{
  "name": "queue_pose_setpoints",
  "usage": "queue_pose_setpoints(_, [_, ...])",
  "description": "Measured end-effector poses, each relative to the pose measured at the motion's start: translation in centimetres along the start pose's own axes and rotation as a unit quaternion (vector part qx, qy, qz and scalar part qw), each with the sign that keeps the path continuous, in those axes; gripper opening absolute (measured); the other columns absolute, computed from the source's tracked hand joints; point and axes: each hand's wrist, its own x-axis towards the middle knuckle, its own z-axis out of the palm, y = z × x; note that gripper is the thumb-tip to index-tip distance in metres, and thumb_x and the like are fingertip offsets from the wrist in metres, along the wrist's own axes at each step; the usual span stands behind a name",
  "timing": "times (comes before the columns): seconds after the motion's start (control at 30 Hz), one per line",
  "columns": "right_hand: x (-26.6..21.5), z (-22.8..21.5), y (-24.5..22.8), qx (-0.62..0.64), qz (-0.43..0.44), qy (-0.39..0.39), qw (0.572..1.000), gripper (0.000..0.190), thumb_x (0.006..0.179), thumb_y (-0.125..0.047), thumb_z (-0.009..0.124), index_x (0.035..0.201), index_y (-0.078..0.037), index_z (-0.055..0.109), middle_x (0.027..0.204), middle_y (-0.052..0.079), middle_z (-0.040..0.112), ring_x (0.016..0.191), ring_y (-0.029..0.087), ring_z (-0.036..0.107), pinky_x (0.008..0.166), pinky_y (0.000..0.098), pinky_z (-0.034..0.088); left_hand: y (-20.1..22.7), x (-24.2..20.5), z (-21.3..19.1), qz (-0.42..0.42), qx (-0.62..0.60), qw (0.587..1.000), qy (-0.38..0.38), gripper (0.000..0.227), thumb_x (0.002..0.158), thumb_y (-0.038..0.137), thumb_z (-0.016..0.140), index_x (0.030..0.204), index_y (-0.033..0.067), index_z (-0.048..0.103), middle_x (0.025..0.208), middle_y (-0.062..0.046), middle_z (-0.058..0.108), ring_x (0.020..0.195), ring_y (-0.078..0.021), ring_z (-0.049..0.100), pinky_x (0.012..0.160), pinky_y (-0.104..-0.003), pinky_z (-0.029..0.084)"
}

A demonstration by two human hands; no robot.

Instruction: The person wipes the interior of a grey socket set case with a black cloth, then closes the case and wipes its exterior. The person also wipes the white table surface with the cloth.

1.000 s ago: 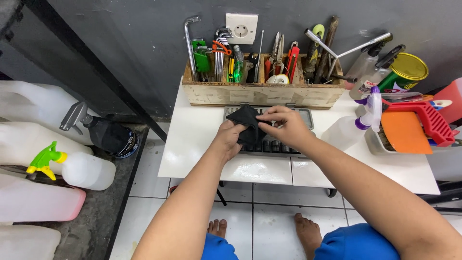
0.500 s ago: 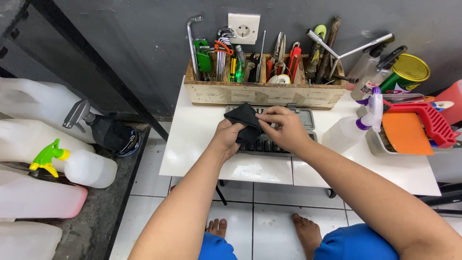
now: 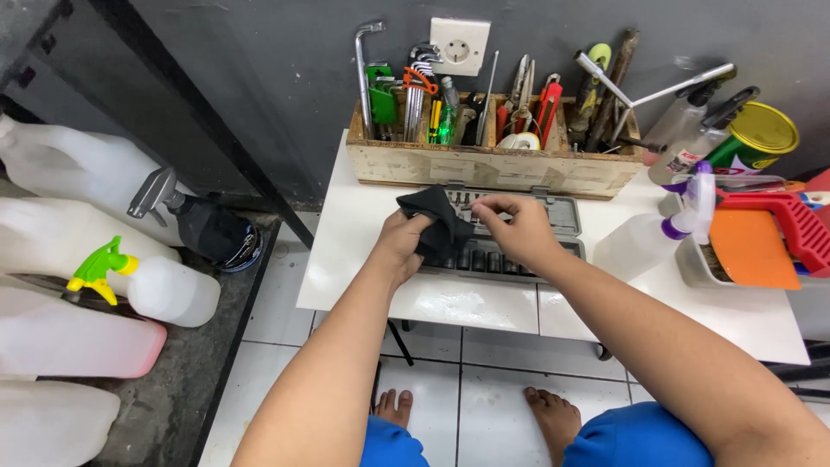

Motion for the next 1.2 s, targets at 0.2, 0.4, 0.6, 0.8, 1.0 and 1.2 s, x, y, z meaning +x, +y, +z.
queue_pose_setpoints(0.2, [1.5,0.9,0.5,-0.097,0.008,-0.002,0.995,0.023,0.1,-0.018,0.064,0.11,0.0,0.075,0.091,0.016,0.076,0.09,0.027,0.073,0.062,0.0347,0.059,0.7,-0.8,-2.3,-0.021,0.008,0.999,0.039,0.069,0.082,0.013,0.08,0.145,0.0068,0.052,0.124,-0.02,0.069,0.119,-0.0342,0.065,0.101,-0.045,0.054])
queue_pose_setpoints(0.4, [2.2,3.1,-0.1,-0.233,0.02,-0.005,0.972,0.023,0.099,-0.023,0.065,0.107,-0.007,0.078,0.089,0.011,0.078,0.086,0.024,0.075,0.064,0.0321,0.059,-0.8,-0.6,-3.8,-0.036,0.086,0.996,0.006,0.075,0.073,0.013,0.087,0.141,0.0061,0.056,0.118,-0.022,0.07,0.119,-0.0368,0.064,0.1,-0.048,0.054])
queue_pose_setpoints(0.6, [4.8,4.4,2.2,-0.298,-0.011,-0.015,0.954,0.024,0.099,-0.024,0.065,0.108,-0.007,0.078,0.092,0.014,0.077,0.086,0.028,0.075,0.068,0.0347,0.061,-2.1,0.9,-4.3,-0.014,0.089,0.996,0.001,0.071,0.068,0.014,0.089,0.133,0.0051,0.063,0.098,-0.014,0.074,0.104,-0.0309,0.069,0.09,-0.044,0.058])
queue_pose_setpoints(0.8, [4.5,4.2,-0.5,-0.307,-0.006,-0.043,0.951,0.023,0.096,-0.026,0.069,0.106,-0.007,0.079,0.093,0.016,0.077,0.088,0.031,0.075,0.071,0.0377,0.061,-2.1,1.0,-4.5,-0.008,0.088,0.996,-0.006,0.07,0.07,0.014,0.087,0.135,0.0049,0.061,0.098,-0.013,0.074,0.103,-0.0294,0.069,0.09,-0.044,0.059])
queue_pose_setpoints(1.0, [5.2,4.1,0.7,-0.249,-0.017,-0.046,0.967,0.028,0.093,-0.024,0.073,0.115,-0.007,0.076,0.101,0.016,0.076,0.097,0.034,0.072,0.079,0.042,0.06,-1.6,0.0,-4.1,-0.008,0.08,0.997,-0.003,0.068,0.068,0.012,0.086,0.131,0.004,0.064,0.092,-0.01,0.073,0.097,-0.0284,0.07,0.084,-0.04,0.06])
queue_pose_setpoints(1.2, [6.0,4.5,1.5,-0.299,-0.027,-0.072,0.951,0.027,0.097,-0.022,0.067,0.12,-0.011,0.075,0.113,0.015,0.073,0.106,0.031,0.07,0.087,0.0394,0.058,-2.0,0.5,-4.4,-0.009,0.073,0.997,-0.003,0.067,0.067,0.013,0.088,0.129,0.0047,0.065,0.09,-0.01,0.073,0.093,-0.0279,0.07,0.082,-0.04,0.061])
